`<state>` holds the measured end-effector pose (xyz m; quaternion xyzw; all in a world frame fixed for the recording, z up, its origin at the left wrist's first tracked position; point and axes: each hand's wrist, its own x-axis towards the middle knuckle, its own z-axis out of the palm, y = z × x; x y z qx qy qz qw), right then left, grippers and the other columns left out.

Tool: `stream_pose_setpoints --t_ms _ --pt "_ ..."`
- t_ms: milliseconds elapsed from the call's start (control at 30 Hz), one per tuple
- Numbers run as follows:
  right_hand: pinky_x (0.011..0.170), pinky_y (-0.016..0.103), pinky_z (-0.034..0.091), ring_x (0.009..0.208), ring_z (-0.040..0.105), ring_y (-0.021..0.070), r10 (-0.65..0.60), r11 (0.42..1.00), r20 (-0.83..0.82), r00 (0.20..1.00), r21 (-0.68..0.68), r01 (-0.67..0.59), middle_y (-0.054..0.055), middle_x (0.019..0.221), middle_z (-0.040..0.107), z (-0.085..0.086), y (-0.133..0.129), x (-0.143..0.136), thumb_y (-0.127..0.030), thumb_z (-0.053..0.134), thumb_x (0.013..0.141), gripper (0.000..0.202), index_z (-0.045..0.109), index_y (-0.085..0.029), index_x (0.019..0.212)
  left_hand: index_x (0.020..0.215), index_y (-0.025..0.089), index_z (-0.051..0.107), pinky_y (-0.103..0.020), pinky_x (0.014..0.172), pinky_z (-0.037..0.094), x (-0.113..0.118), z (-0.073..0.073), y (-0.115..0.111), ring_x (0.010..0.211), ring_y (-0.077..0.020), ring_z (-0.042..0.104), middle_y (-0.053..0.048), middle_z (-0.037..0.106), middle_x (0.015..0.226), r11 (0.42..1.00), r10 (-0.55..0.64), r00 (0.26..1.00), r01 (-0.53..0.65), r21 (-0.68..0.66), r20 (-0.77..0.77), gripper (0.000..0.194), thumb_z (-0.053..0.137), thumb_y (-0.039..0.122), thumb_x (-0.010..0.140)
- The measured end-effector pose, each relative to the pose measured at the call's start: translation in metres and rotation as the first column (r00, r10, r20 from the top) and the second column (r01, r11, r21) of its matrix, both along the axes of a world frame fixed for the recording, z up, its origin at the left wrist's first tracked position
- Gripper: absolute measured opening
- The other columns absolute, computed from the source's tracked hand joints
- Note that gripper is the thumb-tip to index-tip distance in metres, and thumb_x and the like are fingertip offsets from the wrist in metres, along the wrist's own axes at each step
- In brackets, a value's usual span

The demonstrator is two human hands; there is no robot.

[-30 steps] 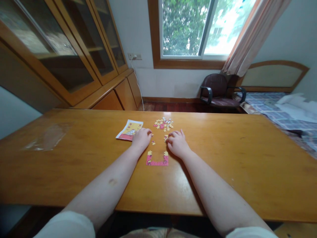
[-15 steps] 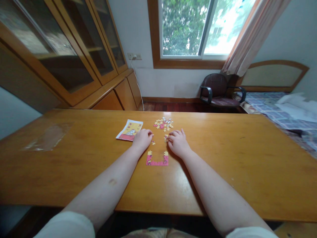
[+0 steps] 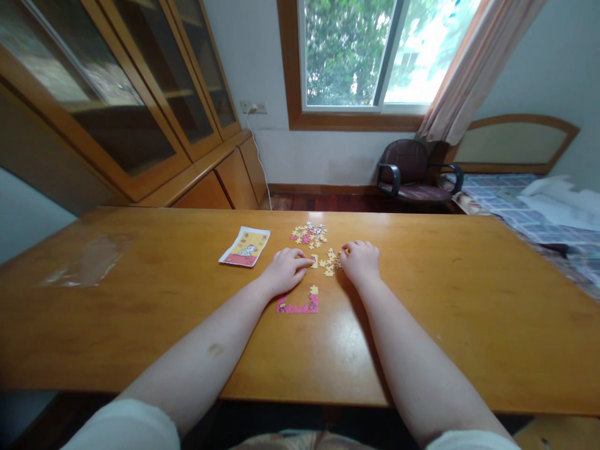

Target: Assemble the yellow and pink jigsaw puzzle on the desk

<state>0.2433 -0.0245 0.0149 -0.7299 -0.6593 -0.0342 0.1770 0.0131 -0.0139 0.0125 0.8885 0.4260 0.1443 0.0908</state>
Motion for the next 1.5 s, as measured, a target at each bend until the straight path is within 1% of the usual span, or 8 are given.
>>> stream_pose_setpoints --t_ms 267,467,700,900,1067,1167,1333,1500 --pt "0.076 0.033 0.037 0.093 0.059 0.0237 0.067 0.988 0.029 0.997 -0.143 -0.062 0.007 0.098 0.070 0.004 0.005 0.014 -0.027 0.054 0.082 0.024 0.076 -0.025 0.090 0.114 0.035 0.068 -0.043 0.097 0.038 -0.001 -0.005 0.002 0.106 -0.0241 0.051 -0.006 0.060 0.113 0.999 -0.024 1.000 0.024 -0.025 -0.003 0.031 0.050 0.031 0.089" --pt "0.080 0.031 0.038 0.093 0.060 0.0217 0.290 0.943 0.005 0.957 -0.170 -0.285 0.007 0.099 0.069 0.009 0.002 0.009 -0.020 0.053 0.082 0.026 0.077 -0.025 0.089 0.114 0.034 0.068 -0.042 0.095 0.040 -0.001 -0.005 0.002 0.105 -0.0235 0.052 -0.006 0.061 0.113 1.000 -0.017 0.999 0.017 -0.001 0.033 0.032 0.050 0.028 0.089" --pt "0.081 0.029 0.041 0.092 0.061 0.0201 0.387 0.900 -0.009 0.922 -0.214 -0.380 0.004 0.096 0.069 0.008 -0.001 0.009 -0.027 0.061 0.080 0.020 0.078 -0.029 0.091 0.107 0.027 0.070 -0.039 0.095 0.042 0.000 -0.005 0.007 0.103 -0.0220 0.055 -0.005 0.063 0.108 0.993 0.112 0.982 -0.107 -0.045 0.149 0.030 0.051 0.022 0.086" --pt "0.077 0.027 0.043 0.091 0.063 0.0198 0.365 0.893 -0.002 0.931 -0.282 -0.351 0.004 0.100 0.070 0.001 0.004 0.013 -0.029 0.063 0.082 0.021 0.077 -0.030 0.098 0.095 0.020 0.069 -0.030 0.086 0.047 -0.009 -0.002 0.016 0.088 -0.0172 0.058 -0.004 0.064 0.094 0.930 0.362 0.791 -0.343 -0.132 0.493 0.025 0.046 0.016 0.085" --pt "0.076 0.025 0.043 0.089 0.063 0.0182 0.338 0.895 -0.020 0.941 -0.302 -0.328 0.004 0.097 0.070 0.003 0.006 0.011 -0.026 0.064 0.080 0.018 0.077 -0.026 0.092 0.090 0.020 0.067 -0.027 0.076 0.048 -0.017 0.003 0.019 0.073 -0.0145 0.054 -0.002 0.061 0.087 0.841 0.510 0.586 -0.493 -0.222 0.630 0.023 0.044 0.022 0.086" --pt "0.074 0.025 0.042 0.087 0.063 0.0186 0.310 0.905 -0.035 0.950 -0.296 -0.307 0.005 0.094 0.070 0.004 0.004 0.009 -0.024 0.066 0.076 0.013 0.075 -0.023 0.085 0.091 0.020 0.067 -0.027 0.074 0.048 -0.019 0.001 0.021 0.073 -0.0145 0.055 -0.003 0.062 0.089 0.824 0.534 0.537 -0.506 -0.257 0.653 0.023 0.044 0.024 0.086" --pt "0.064 0.023 0.041 0.072 0.060 0.0152 0.261 0.909 -0.224 0.939 -0.270 -0.317 0.002 0.080 0.070 0.004 0.001 0.007 -0.021 0.067 0.074 0.008 0.071 -0.019 0.080 0.092 0.020 0.067 -0.028 0.072 0.048 -0.018 -0.001 0.022 0.072 -0.0149 0.056 -0.003 0.062 0.088 0.847 0.507 0.597 -0.478 -0.232 0.622 0.025 0.044 0.024 0.087" --pt "0.071 0.025 0.045 0.078 0.063 0.0167 0.360 0.901 -0.342 0.868 -0.116 -0.419 0.005 0.088 0.072 0.000 0.000 -0.001 -0.018 0.063 0.079 0.015 0.075 -0.020 0.089 0.096 0.020 0.067 -0.029 0.083 0.046 -0.014 0.004 0.016 0.088 -0.0180 0.060 -0.005 0.066 0.097 0.918 0.384 0.828 -0.392 -0.068 0.409 0.022 0.046 0.019 0.087"
